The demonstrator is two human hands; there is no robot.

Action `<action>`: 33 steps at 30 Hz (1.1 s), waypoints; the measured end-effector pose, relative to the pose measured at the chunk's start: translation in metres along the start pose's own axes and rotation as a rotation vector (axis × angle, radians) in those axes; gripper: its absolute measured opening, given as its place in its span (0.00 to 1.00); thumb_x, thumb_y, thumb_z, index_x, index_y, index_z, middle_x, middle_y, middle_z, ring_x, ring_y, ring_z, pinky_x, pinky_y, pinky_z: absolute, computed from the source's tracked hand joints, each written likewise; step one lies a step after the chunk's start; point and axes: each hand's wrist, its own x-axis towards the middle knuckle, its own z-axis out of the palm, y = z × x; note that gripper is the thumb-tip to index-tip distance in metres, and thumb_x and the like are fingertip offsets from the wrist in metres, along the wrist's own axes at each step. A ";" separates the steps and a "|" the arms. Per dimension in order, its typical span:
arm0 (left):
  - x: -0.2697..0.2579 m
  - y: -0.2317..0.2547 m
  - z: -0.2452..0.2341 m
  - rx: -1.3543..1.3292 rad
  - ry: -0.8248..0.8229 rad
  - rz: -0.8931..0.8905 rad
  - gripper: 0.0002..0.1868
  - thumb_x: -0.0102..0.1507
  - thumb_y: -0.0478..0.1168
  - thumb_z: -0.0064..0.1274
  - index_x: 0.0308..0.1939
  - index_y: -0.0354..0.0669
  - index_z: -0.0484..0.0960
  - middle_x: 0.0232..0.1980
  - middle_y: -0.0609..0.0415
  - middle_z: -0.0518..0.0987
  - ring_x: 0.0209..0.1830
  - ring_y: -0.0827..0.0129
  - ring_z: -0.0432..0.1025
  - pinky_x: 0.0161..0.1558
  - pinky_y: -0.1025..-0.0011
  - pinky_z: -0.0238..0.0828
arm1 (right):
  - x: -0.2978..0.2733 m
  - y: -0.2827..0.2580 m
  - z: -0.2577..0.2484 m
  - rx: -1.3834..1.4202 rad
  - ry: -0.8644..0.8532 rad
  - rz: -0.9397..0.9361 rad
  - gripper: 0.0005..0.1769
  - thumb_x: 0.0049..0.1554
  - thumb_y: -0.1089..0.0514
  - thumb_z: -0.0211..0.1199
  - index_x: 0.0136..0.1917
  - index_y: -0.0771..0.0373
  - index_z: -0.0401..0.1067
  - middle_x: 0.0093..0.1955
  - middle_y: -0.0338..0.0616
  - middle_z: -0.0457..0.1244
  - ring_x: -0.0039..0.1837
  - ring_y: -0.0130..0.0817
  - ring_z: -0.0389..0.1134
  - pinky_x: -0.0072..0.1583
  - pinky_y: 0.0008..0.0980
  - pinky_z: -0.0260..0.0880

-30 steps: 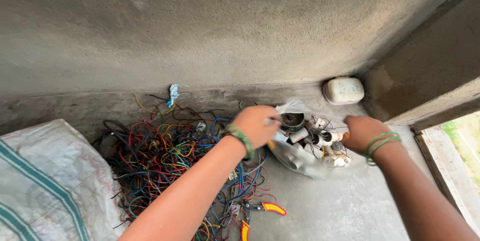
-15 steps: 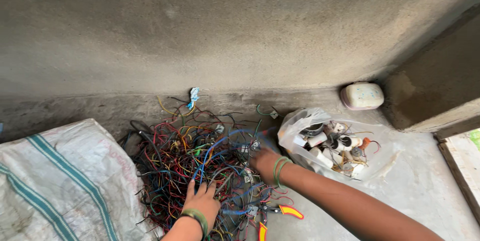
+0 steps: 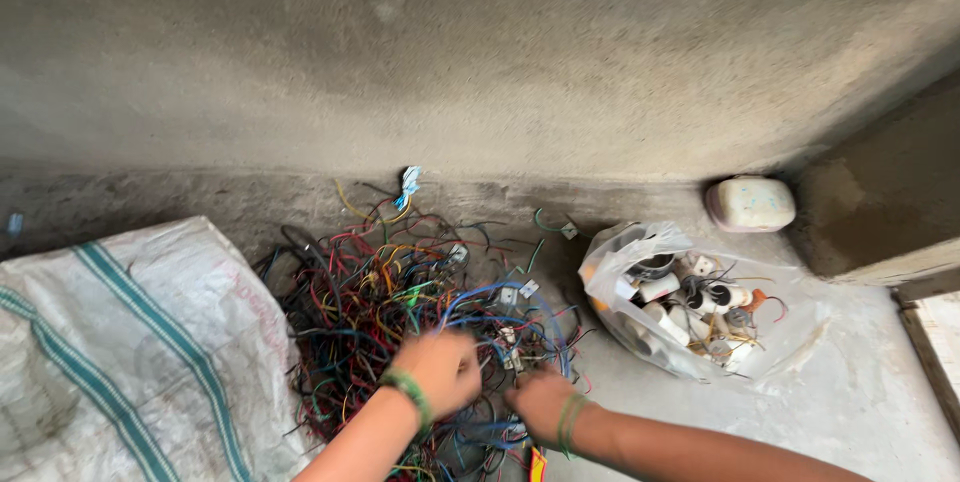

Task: The person separates electrical components from a pile of wires and places them into a plastic bag by hand, then untangles and sorts the wires.

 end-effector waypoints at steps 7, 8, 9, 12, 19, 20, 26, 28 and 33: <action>0.111 0.060 0.007 0.334 0.282 0.214 0.48 0.49 0.37 0.65 0.71 0.54 0.58 0.79 0.46 0.56 0.78 0.49 0.51 0.72 0.42 0.36 | -0.018 -0.014 0.017 -0.209 0.689 0.003 0.11 0.45 0.58 0.65 0.41 0.66 0.74 0.52 0.56 0.64 0.57 0.51 0.63 0.59 0.49 0.62; 0.124 0.061 0.016 0.434 0.064 0.180 0.67 0.42 0.40 0.73 0.78 0.57 0.45 0.84 0.42 0.46 0.82 0.45 0.42 0.71 0.41 0.28 | -0.022 -0.016 0.014 -0.212 0.752 -0.002 0.10 0.44 0.58 0.65 0.39 0.67 0.73 0.53 0.55 0.64 0.57 0.50 0.63 0.58 0.48 0.63; 0.130 0.054 0.026 0.305 0.067 0.115 0.58 0.54 0.40 0.64 0.80 0.60 0.40 0.81 0.42 0.50 0.80 0.46 0.45 0.73 0.37 0.26 | -0.024 -0.015 0.009 -0.213 0.749 0.000 0.10 0.44 0.58 0.65 0.39 0.67 0.73 0.53 0.55 0.64 0.57 0.50 0.63 0.58 0.48 0.63; 0.131 0.033 0.044 0.132 -0.226 -0.180 0.60 0.56 0.38 0.67 0.82 0.52 0.41 0.80 0.44 0.56 0.78 0.50 0.54 0.76 0.42 0.41 | -0.031 -0.006 -0.015 0.176 0.606 0.263 0.12 0.46 0.57 0.67 0.42 0.64 0.72 0.47 0.54 0.62 0.54 0.54 0.61 0.57 0.50 0.62; 0.058 -0.015 0.040 0.119 0.132 0.189 0.18 0.59 0.35 0.54 0.53 0.50 0.73 0.52 0.45 0.74 0.56 0.49 0.70 0.56 0.52 0.68 | -0.010 0.048 -0.070 0.378 0.989 0.172 0.16 0.41 0.69 0.56 0.46 0.65 0.70 0.46 0.54 0.64 0.54 0.57 0.65 0.56 0.48 0.66; 0.043 -0.019 0.044 0.099 0.248 0.258 0.14 0.61 0.33 0.50 0.51 0.51 0.76 0.48 0.46 0.75 0.53 0.50 0.72 0.53 0.53 0.70 | -0.003 0.055 -0.074 0.380 0.991 0.170 0.16 0.41 0.69 0.56 0.46 0.65 0.70 0.46 0.54 0.64 0.54 0.57 0.65 0.56 0.48 0.66; -0.030 -0.058 0.071 0.119 0.373 0.568 0.14 0.55 0.35 0.50 0.44 0.50 0.77 0.53 0.47 0.71 0.56 0.51 0.67 0.53 0.54 0.67 | 0.040 0.068 -0.083 0.831 0.539 0.190 0.15 0.51 0.64 0.57 0.52 0.62 0.76 0.48 0.49 0.72 0.52 0.47 0.76 0.57 0.41 0.76; -0.035 -0.071 0.086 0.108 0.129 0.428 0.13 0.57 0.36 0.50 0.46 0.51 0.77 0.56 0.49 0.69 0.57 0.53 0.65 0.55 0.55 0.64 | 0.043 0.053 -0.075 0.328 0.194 0.202 0.17 0.55 0.57 0.61 0.58 0.53 0.78 0.55 0.49 0.71 0.59 0.47 0.72 0.61 0.42 0.72; -0.029 -0.090 0.141 0.152 0.212 0.568 0.12 0.57 0.38 0.53 0.45 0.50 0.78 0.59 0.47 0.68 0.57 0.51 0.64 0.52 0.54 0.64 | 0.045 0.019 -0.055 0.133 0.232 0.218 0.23 0.52 0.55 0.64 0.62 0.55 0.72 0.58 0.55 0.65 0.61 0.54 0.67 0.61 0.49 0.68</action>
